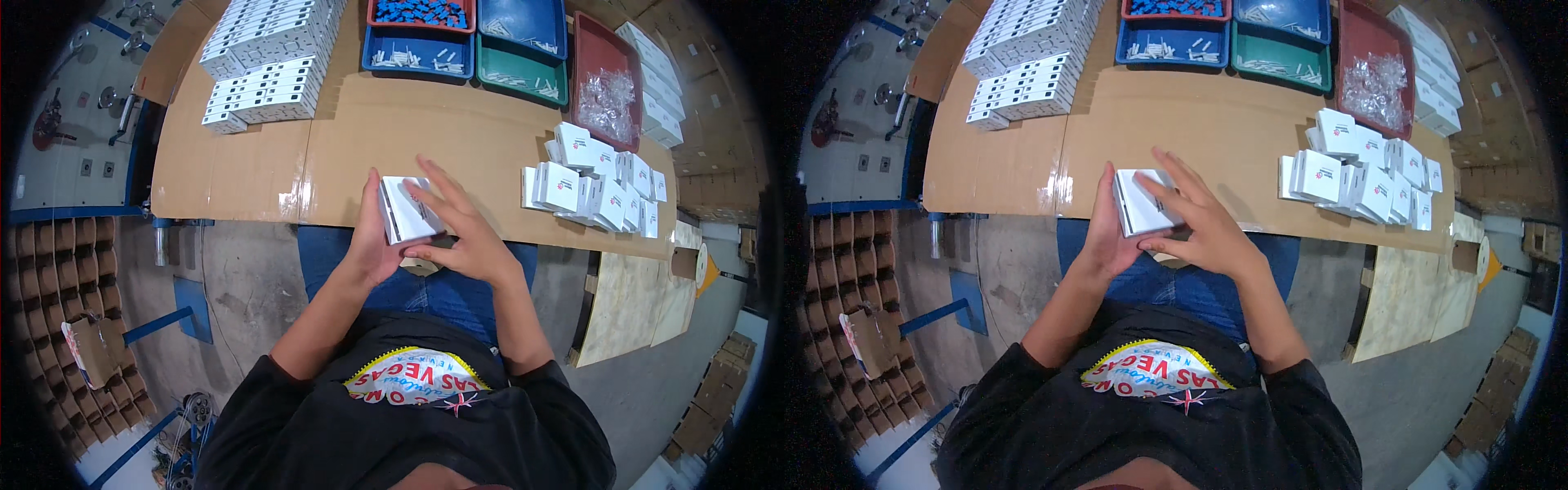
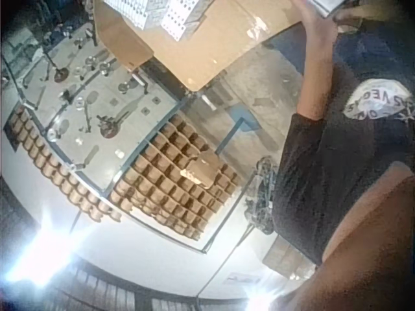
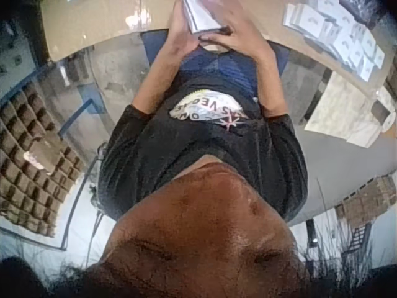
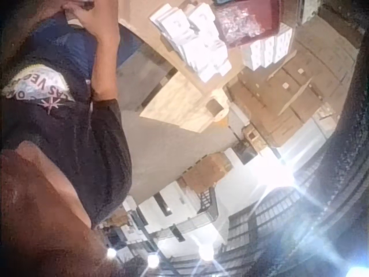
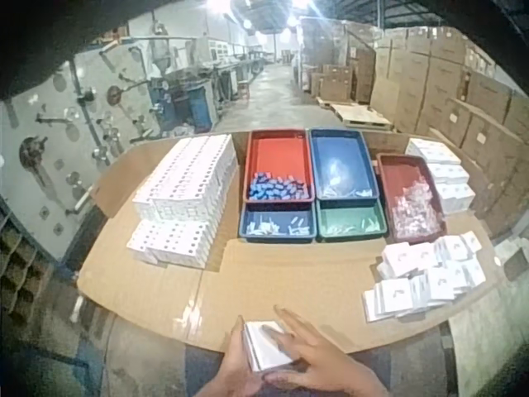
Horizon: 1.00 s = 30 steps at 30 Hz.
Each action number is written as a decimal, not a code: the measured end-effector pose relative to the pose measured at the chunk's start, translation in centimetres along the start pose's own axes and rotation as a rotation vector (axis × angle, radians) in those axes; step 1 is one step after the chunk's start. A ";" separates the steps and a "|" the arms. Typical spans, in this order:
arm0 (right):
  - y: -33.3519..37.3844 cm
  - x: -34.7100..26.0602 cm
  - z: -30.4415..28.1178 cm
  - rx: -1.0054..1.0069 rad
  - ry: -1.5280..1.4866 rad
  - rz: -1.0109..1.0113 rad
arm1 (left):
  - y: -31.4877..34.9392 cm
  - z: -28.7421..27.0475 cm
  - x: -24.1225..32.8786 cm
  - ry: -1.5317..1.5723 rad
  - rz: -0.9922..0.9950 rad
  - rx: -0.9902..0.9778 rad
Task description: The person assembles small electronic components by inserting white plastic pieces and blue clips into a circuit board, then places the board into a white box. They repeat this process, handling multiple boards and boxes on a table with organized trays of parts.
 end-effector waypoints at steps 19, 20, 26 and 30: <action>0.3 0.9 0.3 0.175 0.085 -0.148 | 0.4 -0.5 -1.9 0.169 -0.084 -0.094; 0.3 0.8 0.3 0.181 0.080 -0.150 | 0.3 -0.7 -2.0 0.184 -0.092 -0.100; 0.7 0.9 0.7 0.190 0.069 -0.132 | 0.0 -1.8 -2.8 0.282 -0.100 -0.195; 0.7 1.0 1.2 0.203 0.053 -0.121 | 0.3 -1.7 -2.8 0.329 -0.091 -0.162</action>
Point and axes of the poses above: each hand's wrist, its own y-axis away from the middle knuckle, its own z-axis out of the palm, x = y × z, the point moved 2 cm from there along -y, towards the middle knuckle, and after that the axes turned 2 degrees about y, right-handed, at the moved point
